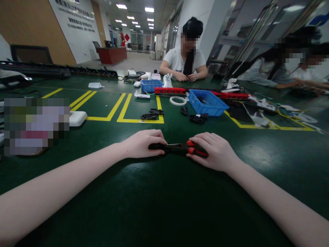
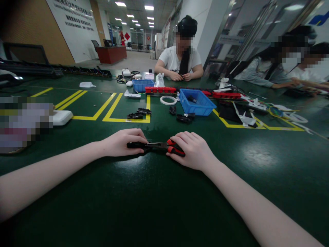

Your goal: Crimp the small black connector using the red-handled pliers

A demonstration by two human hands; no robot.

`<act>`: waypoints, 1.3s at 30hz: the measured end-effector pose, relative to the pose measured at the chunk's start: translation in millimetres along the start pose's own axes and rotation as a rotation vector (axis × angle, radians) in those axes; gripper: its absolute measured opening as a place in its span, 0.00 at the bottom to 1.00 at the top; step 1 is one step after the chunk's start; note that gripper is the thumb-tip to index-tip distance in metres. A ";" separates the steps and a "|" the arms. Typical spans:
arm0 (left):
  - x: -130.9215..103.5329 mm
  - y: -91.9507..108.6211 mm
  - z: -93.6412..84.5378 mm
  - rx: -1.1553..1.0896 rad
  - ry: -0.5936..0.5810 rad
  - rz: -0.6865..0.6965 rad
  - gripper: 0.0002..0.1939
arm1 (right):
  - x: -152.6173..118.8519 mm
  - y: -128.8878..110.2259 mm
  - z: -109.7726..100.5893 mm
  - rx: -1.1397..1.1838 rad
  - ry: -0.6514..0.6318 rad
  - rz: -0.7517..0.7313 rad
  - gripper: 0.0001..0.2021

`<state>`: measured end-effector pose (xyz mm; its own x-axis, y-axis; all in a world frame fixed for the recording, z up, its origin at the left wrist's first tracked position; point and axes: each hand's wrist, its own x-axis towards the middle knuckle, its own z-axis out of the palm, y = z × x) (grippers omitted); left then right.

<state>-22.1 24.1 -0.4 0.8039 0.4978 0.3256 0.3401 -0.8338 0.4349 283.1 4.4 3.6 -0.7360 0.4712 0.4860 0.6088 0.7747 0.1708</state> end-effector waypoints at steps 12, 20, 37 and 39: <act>0.2 -1.5 -1.4 -0.084 -0.009 -0.030 0.11 | 0.4 -0.3 -3.1 0.030 -0.004 0.019 0.16; 0.4 -1.2 -2.7 -0.087 -0.014 -0.040 0.12 | 0.6 -0.4 -2.7 0.033 -0.003 0.008 0.16; 0.7 -1.6 -3.5 -0.118 -0.028 -0.080 0.13 | 0.3 1.4 -1.7 0.032 -0.018 0.039 0.18; 0.8 -1.1 -3.6 -0.118 -0.027 -0.083 0.13 | 0.0 1.8 -1.7 0.030 -0.027 0.045 0.18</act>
<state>-23.6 26.3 2.4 0.7891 0.5555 0.2624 0.3474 -0.7557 0.5552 284.7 5.1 5.3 -0.7162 0.5166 0.4692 0.6325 0.7647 0.1234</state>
